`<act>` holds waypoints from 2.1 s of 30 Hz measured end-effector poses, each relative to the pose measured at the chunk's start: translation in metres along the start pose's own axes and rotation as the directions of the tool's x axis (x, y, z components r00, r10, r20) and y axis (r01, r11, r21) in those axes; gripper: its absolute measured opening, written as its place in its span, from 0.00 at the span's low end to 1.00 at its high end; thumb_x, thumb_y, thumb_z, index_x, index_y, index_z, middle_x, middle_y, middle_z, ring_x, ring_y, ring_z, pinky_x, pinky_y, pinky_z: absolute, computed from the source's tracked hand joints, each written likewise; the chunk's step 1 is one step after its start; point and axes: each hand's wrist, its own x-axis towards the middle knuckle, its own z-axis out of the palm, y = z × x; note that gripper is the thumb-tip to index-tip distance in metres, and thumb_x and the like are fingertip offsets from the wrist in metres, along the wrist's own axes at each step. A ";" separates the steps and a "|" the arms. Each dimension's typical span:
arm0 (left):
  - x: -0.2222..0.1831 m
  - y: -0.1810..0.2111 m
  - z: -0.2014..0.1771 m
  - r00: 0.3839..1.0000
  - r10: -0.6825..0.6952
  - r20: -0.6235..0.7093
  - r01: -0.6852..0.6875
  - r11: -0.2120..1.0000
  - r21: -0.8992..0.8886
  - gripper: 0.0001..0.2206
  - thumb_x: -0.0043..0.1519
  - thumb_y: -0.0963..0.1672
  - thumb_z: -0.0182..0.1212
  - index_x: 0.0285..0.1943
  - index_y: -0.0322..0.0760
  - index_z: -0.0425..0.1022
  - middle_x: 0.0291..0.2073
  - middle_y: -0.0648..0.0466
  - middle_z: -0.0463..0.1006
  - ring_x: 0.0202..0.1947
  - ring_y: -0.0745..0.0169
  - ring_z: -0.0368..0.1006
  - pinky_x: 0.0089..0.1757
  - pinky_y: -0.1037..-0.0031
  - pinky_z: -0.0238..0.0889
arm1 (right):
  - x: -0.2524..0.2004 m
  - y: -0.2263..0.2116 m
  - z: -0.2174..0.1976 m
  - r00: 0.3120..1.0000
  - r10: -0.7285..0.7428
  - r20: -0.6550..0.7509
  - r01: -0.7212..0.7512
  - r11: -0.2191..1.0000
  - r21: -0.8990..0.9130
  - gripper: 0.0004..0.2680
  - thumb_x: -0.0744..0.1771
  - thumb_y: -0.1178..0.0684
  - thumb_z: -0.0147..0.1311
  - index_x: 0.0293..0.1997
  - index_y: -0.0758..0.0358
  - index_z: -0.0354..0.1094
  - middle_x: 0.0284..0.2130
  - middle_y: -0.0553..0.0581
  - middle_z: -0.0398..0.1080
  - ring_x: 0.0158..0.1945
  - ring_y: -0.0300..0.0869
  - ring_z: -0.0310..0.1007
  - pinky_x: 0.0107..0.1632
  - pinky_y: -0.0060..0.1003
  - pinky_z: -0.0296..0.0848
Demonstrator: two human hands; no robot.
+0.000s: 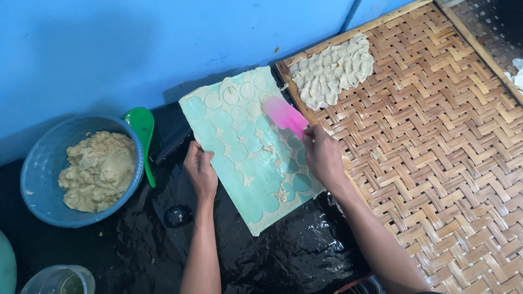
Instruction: Scraping dough shapes from a template and flattening a lump of dough using a rolling pin.
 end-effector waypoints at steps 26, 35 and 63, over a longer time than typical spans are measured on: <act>0.000 -0.004 -0.002 1.000 -0.023 0.009 0.022 1.000 0.021 0.02 0.61 0.37 0.49 0.38 0.28 0.67 0.28 0.55 0.71 0.30 0.71 0.65 0.38 0.75 0.61 | 0.012 0.003 0.010 0.997 0.002 0.073 -0.002 1.000 -0.001 0.06 0.67 0.58 0.54 0.45 0.69 0.68 0.41 0.69 0.76 0.39 0.61 0.78 0.41 0.52 0.73; 0.000 -0.009 -0.003 1.000 -0.015 -0.003 0.015 0.997 0.073 0.03 0.61 0.38 0.50 0.37 0.29 0.66 0.26 0.56 0.70 0.28 0.71 0.62 0.37 0.75 0.59 | 0.021 0.032 0.017 0.951 0.146 0.275 -0.202 0.960 0.192 0.07 0.69 0.53 0.55 0.47 0.65 0.69 0.33 0.58 0.77 0.33 0.42 0.78 0.37 0.39 0.75; -0.001 -0.019 -0.004 1.000 0.021 -0.009 -0.020 0.999 0.045 0.04 0.63 0.38 0.50 0.36 0.28 0.67 0.23 0.59 0.63 0.27 0.74 0.54 0.36 0.78 0.55 | 0.004 0.133 -0.077 0.919 0.369 -0.140 -0.369 0.929 0.029 0.07 0.70 0.55 0.55 0.48 0.69 0.71 0.32 0.60 0.78 0.31 0.44 0.80 0.36 0.41 0.75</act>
